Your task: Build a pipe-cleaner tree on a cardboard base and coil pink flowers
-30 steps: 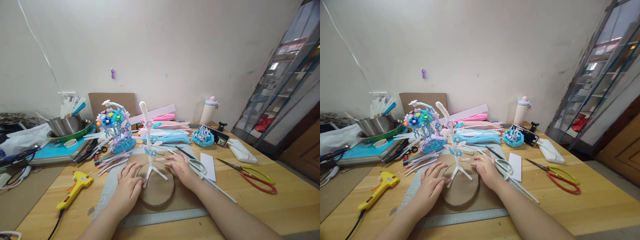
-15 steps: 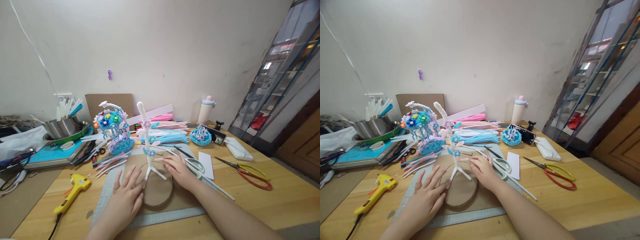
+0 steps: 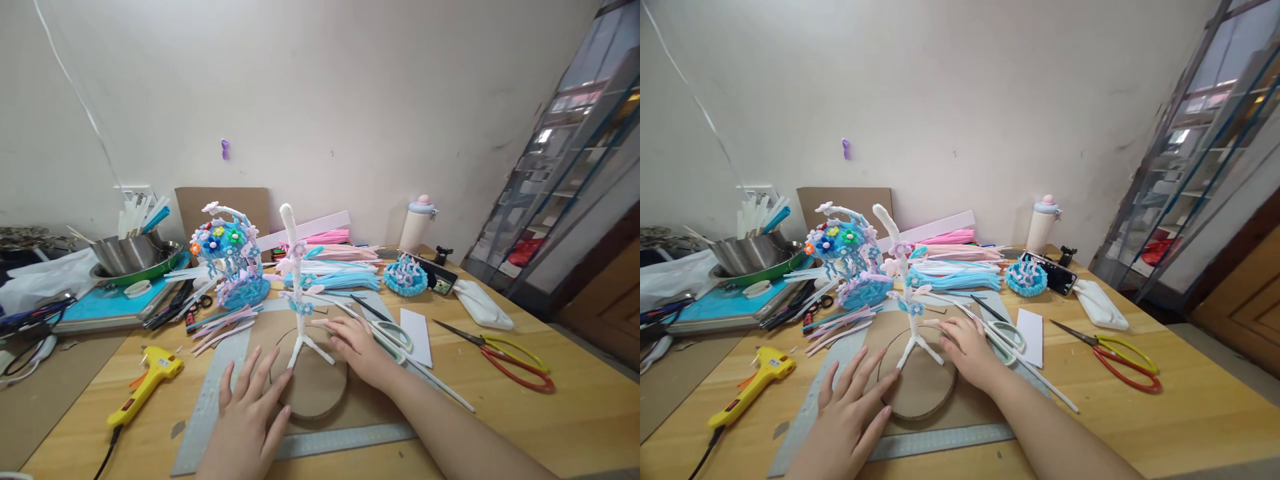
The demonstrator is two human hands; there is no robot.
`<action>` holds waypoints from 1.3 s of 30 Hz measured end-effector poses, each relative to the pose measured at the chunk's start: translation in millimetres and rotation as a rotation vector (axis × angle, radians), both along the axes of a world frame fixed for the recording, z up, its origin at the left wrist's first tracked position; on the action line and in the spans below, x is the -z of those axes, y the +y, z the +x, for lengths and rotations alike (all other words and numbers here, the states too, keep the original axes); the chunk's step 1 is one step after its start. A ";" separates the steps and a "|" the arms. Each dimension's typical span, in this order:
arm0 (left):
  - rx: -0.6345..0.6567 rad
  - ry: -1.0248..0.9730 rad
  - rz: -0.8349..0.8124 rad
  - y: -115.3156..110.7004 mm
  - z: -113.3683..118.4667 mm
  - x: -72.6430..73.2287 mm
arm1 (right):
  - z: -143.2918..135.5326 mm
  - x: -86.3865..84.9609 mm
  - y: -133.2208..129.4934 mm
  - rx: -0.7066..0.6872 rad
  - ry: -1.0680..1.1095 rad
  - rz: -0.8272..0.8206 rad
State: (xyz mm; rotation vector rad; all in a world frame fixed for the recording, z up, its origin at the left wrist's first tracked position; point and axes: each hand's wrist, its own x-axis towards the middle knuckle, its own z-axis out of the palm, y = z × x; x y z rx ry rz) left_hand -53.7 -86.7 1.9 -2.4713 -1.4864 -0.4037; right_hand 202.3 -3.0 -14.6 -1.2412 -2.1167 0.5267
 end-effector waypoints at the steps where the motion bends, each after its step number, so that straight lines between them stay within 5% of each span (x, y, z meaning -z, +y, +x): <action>1: 0.004 -0.009 -0.019 0.4 -0.1 -0.2 | 0.6 -1.0 -0.1 -0.006 -0.005 0.005; 12: -0.037 -0.093 -0.159 8.5 9.7 -10.7 | 11.3 -36.3 -13.7 -0.157 -0.153 0.137; 20: -0.035 -0.074 -0.185 10.6 14.9 -21.2 | -1.1 -32.7 -16.8 -0.163 -0.283 0.144; 31: 0.029 -0.069 -0.186 10.1 8.0 -13.2 | -0.8 -41.4 -22.6 -0.222 -0.333 0.165; 39: 0.038 -0.128 -0.228 28.8 14.4 -35.9 | -10.0 -36.4 -4.4 -0.175 -0.145 0.128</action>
